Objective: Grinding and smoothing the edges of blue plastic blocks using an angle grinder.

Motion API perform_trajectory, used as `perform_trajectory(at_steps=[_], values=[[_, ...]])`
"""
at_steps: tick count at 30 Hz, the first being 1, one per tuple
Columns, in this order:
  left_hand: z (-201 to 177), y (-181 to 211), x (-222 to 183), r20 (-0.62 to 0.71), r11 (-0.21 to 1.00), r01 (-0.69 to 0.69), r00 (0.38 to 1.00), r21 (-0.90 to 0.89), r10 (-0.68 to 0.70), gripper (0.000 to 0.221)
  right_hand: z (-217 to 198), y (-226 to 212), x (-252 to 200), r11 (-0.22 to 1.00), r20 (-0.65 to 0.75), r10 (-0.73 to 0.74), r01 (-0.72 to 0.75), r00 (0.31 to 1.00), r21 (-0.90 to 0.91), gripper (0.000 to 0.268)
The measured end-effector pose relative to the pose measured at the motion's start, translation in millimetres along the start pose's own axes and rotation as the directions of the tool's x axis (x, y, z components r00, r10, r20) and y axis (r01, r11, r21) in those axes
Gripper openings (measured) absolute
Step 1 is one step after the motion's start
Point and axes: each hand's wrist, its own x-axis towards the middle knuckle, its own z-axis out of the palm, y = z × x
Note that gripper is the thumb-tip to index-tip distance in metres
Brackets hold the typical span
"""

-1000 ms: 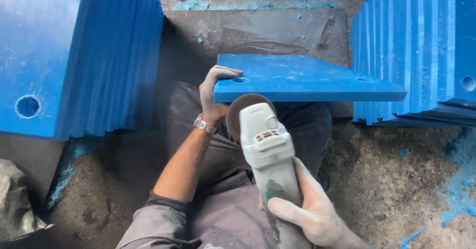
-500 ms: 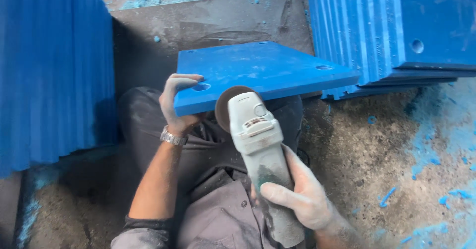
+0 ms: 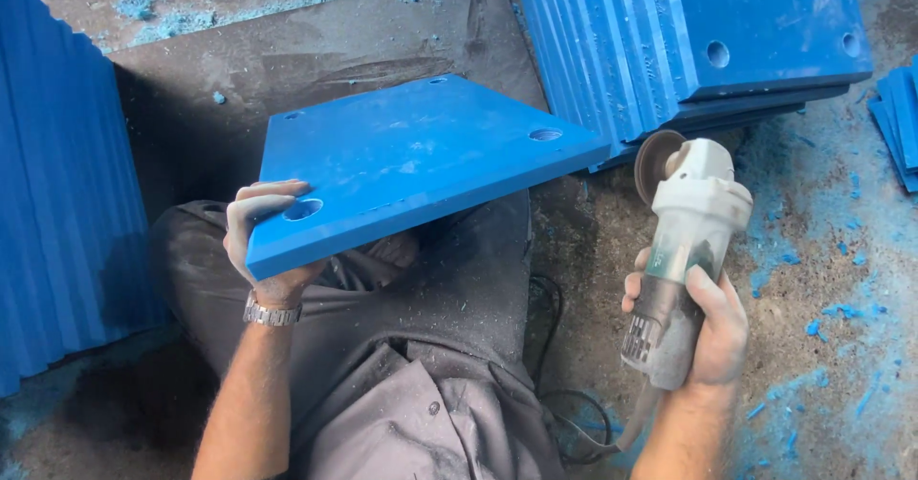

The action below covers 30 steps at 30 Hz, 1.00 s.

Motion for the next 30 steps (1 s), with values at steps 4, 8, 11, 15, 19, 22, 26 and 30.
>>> perform_trajectory(at_steps=[4, 8, 11, 15, 19, 22, 26, 30], values=[[6, 5, -13, -0.029, 0.999, 0.022, 0.999, -0.042, -0.023, 0.06, 15, -2, -29, 0.997, 0.073, 0.067, -0.065, 0.995, -0.03, 0.065], [14, 5, -32, -0.061, 0.994, -0.022, 0.998, -0.109, 0.016, 0.066, 50, 3, -52, 0.948, 0.234, 0.318, -0.3, 0.919, -0.11, 0.069], [24, 3, -52, -0.037, 0.999, -0.015, 0.999, -0.052, 0.013, 0.054, 74, 12, -58, 0.849, 0.392, 0.529, -0.465, 0.753, -0.253, 0.07], [34, -1, -70, -0.001, 0.999, -0.036, 0.999, 0.006, 0.036, 0.048, 115, 24, -69, 0.728, 0.467, 0.686, -0.531, 0.558, -0.434, 0.073], [34, -6, -80, 0.013, 0.999, -0.027, 1.0, -0.025, 0.027, 0.049, 123, 36, -80, 0.66, 0.468, 0.747, -0.608, 0.472, -0.441, 0.08], [37, -7, -78, -0.008, 0.997, -0.042, 0.999, -0.063, 0.042, 0.051, 144, 30, -78, 0.607, 0.351, 0.791, -0.569, 0.502, -0.555, 0.092], [35, -3, -76, 0.019, 0.999, -0.029, 0.999, -0.025, 0.03, 0.05, 128, 28, -77, 0.707, 0.441, 0.701, -0.467, 0.56, -0.53, 0.084], [29, 3, -70, 0.048, 1.0, -0.018, 0.999, 0.007, 0.017, 0.043, 87, 19, -73, 0.692, 0.338, 0.717, -0.56, 0.61, -0.455, 0.072]])
